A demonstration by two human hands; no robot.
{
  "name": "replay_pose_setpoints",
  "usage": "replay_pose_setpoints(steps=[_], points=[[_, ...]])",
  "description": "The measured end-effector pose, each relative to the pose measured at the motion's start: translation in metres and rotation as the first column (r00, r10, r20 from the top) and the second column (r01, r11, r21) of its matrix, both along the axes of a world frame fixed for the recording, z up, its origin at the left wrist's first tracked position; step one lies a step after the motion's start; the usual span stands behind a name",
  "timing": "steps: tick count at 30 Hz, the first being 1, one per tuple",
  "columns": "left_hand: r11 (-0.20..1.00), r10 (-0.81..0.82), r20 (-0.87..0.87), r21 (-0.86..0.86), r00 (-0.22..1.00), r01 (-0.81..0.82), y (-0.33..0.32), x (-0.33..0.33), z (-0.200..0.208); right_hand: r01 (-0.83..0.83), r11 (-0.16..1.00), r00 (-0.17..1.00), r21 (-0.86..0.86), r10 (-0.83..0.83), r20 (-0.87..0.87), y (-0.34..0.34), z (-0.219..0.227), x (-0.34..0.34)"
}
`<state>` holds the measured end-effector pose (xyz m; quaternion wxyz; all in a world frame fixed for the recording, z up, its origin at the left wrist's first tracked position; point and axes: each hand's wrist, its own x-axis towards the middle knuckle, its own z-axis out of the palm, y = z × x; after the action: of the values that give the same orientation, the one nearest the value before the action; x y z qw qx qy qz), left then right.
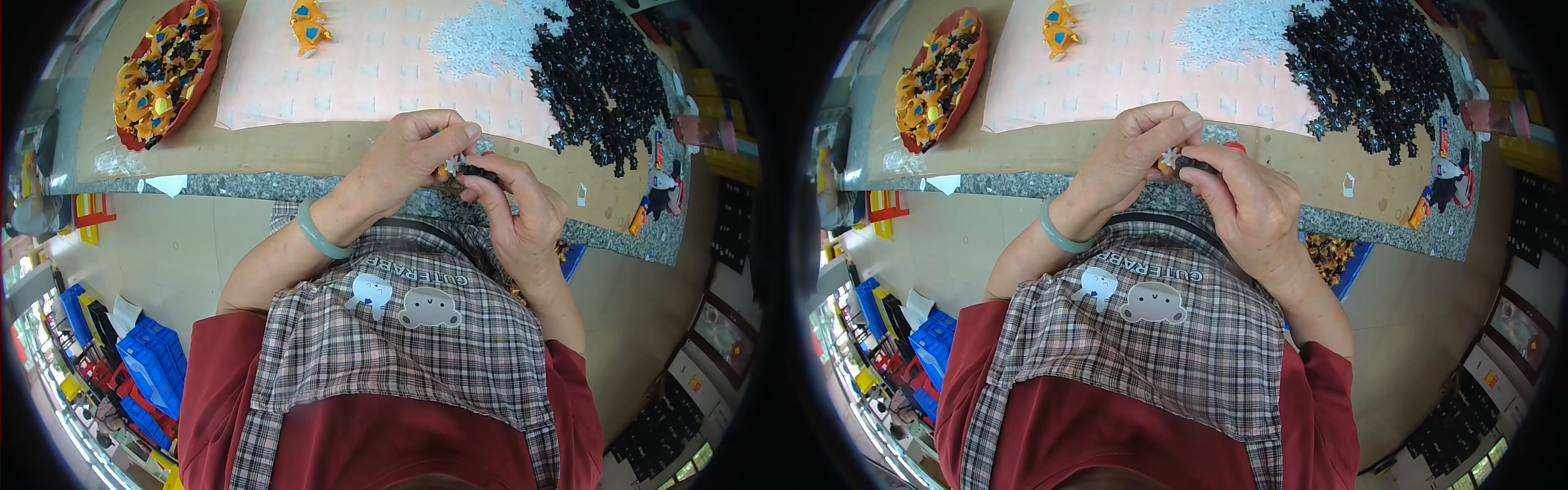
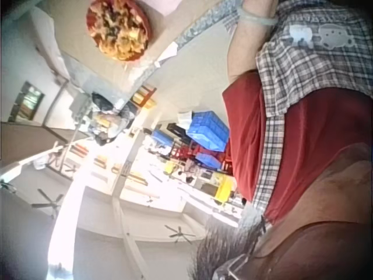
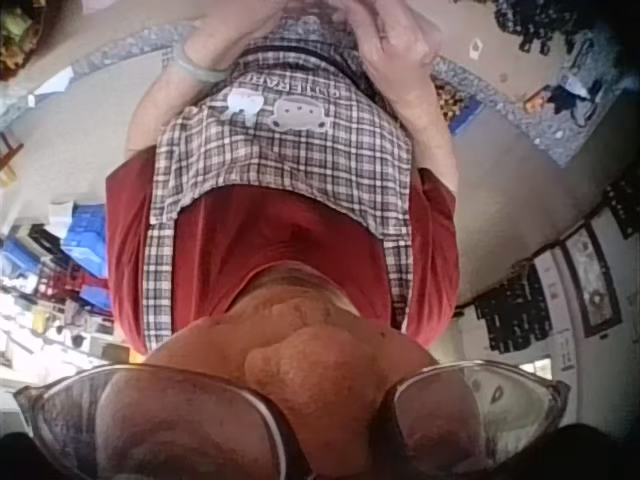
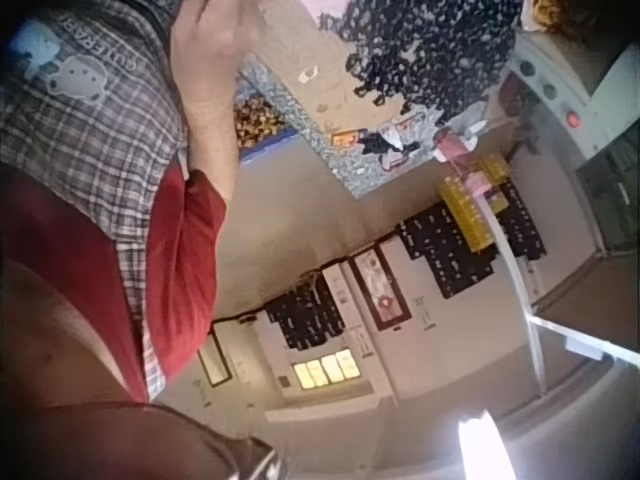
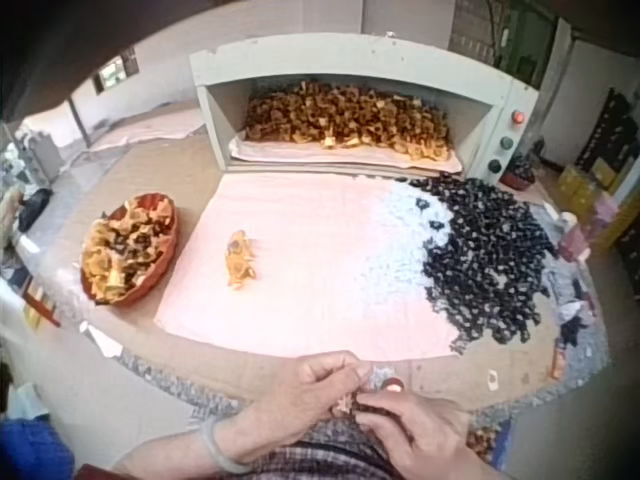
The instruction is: The person pulls toy figurine parts from a warming shelf onto the table, dips small accessory pieces into adhesive, and attaches them onto the figurines by hand.
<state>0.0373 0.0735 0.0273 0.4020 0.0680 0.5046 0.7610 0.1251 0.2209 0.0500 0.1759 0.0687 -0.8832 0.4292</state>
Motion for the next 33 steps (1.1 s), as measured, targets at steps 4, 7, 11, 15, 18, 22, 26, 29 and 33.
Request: replay_pose_setpoints(steps=[4,7,11,15,18,22,26,29,33], points=[[1.000,-0.006,-0.035,-0.026,0.999,0.005,0.001,0.000,-0.001,-0.011,0.999,1.000,0.043,0.012,-0.020,0.000,0.001,0.000],[0.998,-0.017,-0.077,-0.058,0.997,0.012,0.000,0.000,-0.001,-0.018,0.990,0.996,0.142,0.030,-0.084,0.001,0.003,-0.002],[0.978,-0.009,-0.277,-0.203,0.961,-0.049,-0.001,0.000,0.004,-0.065,0.954,0.992,0.291,0.094,-0.085,0.003,0.009,-0.002],[0.953,-0.037,-0.378,-0.293,0.925,-0.082,-0.002,0.000,0.008,-0.091,0.926,0.993,0.365,0.112,-0.036,0.003,0.012,0.000],[0.941,-0.018,-0.370,-0.320,0.929,-0.109,0.000,0.002,0.013,-0.092,0.901,0.987,0.425,0.139,-0.082,0.003,0.009,-0.001],[0.925,-0.025,-0.436,-0.351,0.900,-0.144,0.000,0.008,0.011,-0.076,0.880,0.981,0.468,0.151,-0.125,0.001,0.007,0.002],[0.948,0.061,-0.405,-0.262,0.912,-0.180,0.007,0.008,0.011,-0.054,0.871,0.979,0.488,0.142,-0.146,0.003,0.006,-0.002],[0.934,0.008,-0.445,-0.317,0.895,-0.166,0.002,0.012,0.009,-0.111,0.889,0.986,0.445,0.155,-0.064,0.001,0.002,0.002],[0.942,-0.033,-0.462,-0.312,0.886,-0.127,-0.002,0.004,0.002,-0.173,0.912,0.981,0.372,0.195,-0.023,0.007,0.001,-0.003]])
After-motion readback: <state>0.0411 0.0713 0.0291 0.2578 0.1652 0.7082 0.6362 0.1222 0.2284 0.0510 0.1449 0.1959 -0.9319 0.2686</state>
